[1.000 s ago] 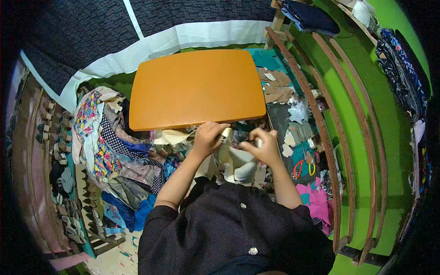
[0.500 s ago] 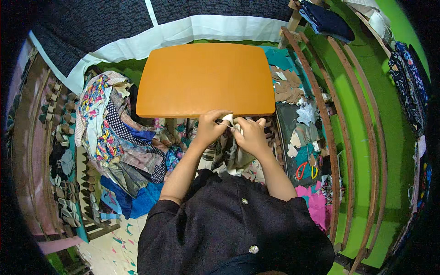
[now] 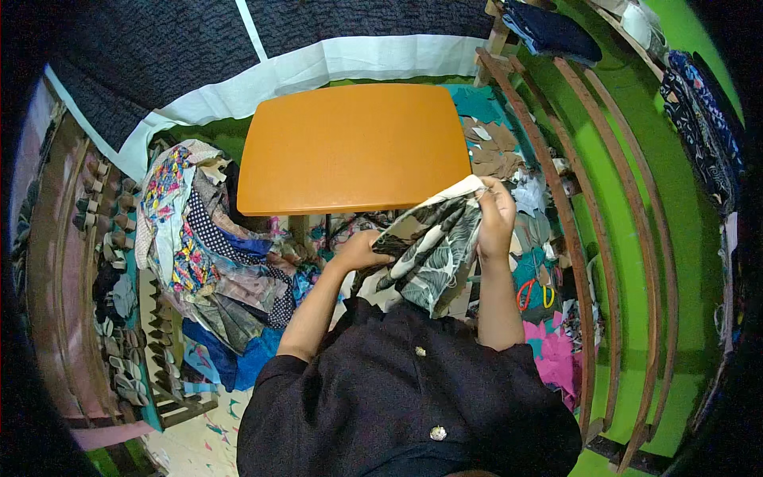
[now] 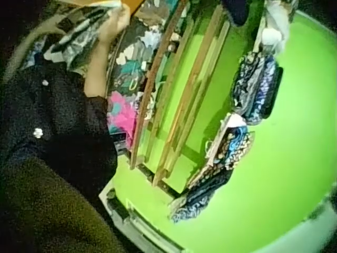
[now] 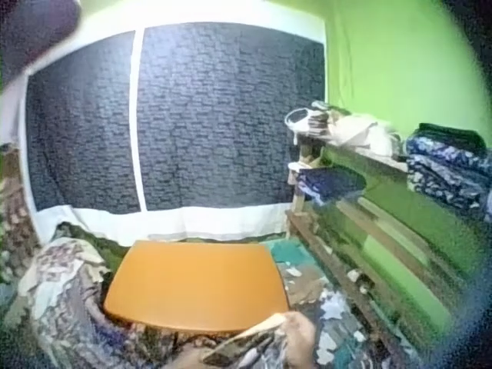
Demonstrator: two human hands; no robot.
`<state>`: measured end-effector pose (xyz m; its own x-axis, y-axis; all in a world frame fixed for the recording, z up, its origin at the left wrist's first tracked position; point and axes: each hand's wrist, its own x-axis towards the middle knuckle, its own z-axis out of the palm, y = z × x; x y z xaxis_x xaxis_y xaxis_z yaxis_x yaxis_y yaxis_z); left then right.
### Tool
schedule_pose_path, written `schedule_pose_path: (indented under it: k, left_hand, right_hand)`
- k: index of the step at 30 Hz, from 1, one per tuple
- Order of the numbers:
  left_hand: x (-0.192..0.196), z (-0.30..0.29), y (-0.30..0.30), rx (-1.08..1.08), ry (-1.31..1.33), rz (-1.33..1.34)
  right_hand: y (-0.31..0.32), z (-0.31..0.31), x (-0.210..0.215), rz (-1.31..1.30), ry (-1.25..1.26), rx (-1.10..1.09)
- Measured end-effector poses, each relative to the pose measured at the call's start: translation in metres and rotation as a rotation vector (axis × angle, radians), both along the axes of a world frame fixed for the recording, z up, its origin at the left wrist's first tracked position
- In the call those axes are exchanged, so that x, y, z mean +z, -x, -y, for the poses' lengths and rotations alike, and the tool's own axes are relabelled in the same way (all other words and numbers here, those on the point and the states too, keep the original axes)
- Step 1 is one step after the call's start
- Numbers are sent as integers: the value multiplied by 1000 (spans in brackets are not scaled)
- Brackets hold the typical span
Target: Folding various pieces of textile fabric and placing them on a shelf.
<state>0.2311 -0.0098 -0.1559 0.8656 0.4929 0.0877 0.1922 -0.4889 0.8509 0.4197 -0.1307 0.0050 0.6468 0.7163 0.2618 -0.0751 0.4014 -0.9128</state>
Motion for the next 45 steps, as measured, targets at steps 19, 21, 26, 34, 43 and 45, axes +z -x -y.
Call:
schedule_pose_path:
  k: [19,21,26,34,43,45]
  left_hand:
    - [18,-93,76,818,-200,0]
    - [8,-123,94,809,-232,124]
    - [72,-126,82,820,-57,311]
    - [120,-118,73,638,729,1243]
    - [130,-67,37,344,986,914]
    - [142,-39,27,279,578,541]
  right_hand:
    - [-48,36,0,11,-36,-200]
    - [-49,34,3,-34,-38,-194]
    - [-63,32,-3,-77,-72,-220]
    - [-45,39,6,318,145,-57]
    - [-6,8,-14,300,273,176]
    - [6,-2,-14,336,287,254]
